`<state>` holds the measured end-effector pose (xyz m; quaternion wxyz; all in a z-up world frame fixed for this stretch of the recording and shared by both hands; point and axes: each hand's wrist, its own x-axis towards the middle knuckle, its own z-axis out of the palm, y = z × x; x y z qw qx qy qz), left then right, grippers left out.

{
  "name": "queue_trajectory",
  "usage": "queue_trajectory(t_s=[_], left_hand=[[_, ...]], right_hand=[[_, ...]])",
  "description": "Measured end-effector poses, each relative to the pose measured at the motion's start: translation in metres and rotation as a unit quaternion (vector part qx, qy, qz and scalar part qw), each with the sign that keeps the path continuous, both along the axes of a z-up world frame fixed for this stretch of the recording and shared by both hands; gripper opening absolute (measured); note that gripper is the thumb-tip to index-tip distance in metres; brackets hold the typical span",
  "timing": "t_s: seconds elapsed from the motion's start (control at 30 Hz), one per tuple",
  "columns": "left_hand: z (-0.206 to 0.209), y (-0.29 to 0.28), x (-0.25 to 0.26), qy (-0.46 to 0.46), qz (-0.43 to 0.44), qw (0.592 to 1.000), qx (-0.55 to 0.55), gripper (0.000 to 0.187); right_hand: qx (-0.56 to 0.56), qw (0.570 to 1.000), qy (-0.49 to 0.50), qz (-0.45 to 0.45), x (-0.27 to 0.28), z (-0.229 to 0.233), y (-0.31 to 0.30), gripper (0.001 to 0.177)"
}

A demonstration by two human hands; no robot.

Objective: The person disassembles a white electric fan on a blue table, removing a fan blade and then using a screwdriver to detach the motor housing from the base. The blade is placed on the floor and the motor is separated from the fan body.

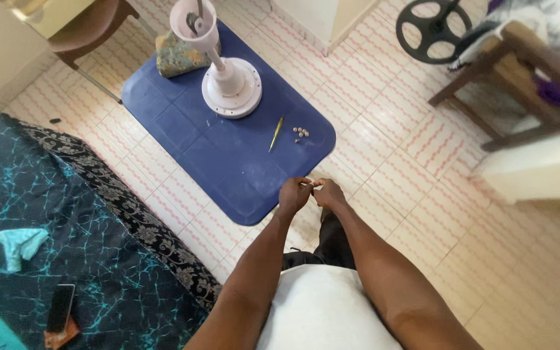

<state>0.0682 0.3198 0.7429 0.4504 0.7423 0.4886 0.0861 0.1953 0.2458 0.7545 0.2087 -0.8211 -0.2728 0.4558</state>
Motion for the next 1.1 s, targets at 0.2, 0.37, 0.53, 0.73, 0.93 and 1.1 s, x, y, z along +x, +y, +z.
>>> queue_trajectory(t_s=[0.2, 0.37, 0.53, 0.73, 0.93, 1.1], left_hand=[[0.018, 0.056, 0.077, 0.079, 0.181, 0.98, 0.025, 0.021], [0.034, 0.086, 0.1, 0.125, 0.276, 0.953, 0.028, 0.02], [0.034, 0.107, 0.108, 0.128, 0.326, 0.937, 0.014, 0.023], [0.007, 0.117, 0.109, 0.113, 0.339, 0.932, 0.054, 0.028], [-0.024, 0.12, 0.11, 0.092, 0.375, 0.922, 0.01, 0.01], [-0.021, 0.124, 0.114, 0.022, 0.371, 0.929, -0.009, 0.011]], right_hand=[[0.008, 0.985, -0.083, 0.149, 0.091, 0.005, 0.072, 0.036], [0.011, 0.98, -0.064, 0.187, 0.13, 0.005, 0.111, 0.035], [0.029, 0.976, -0.05, 0.209, 0.15, -0.008, 0.123, 0.035], [0.044, 0.973, -0.058, 0.218, 0.177, -0.031, 0.127, 0.034], [0.024, 0.982, -0.002, 0.189, 0.189, -0.03, 0.14, 0.03], [-0.02, 0.979, -0.021, 0.203, 0.192, -0.018, 0.15, 0.031]])
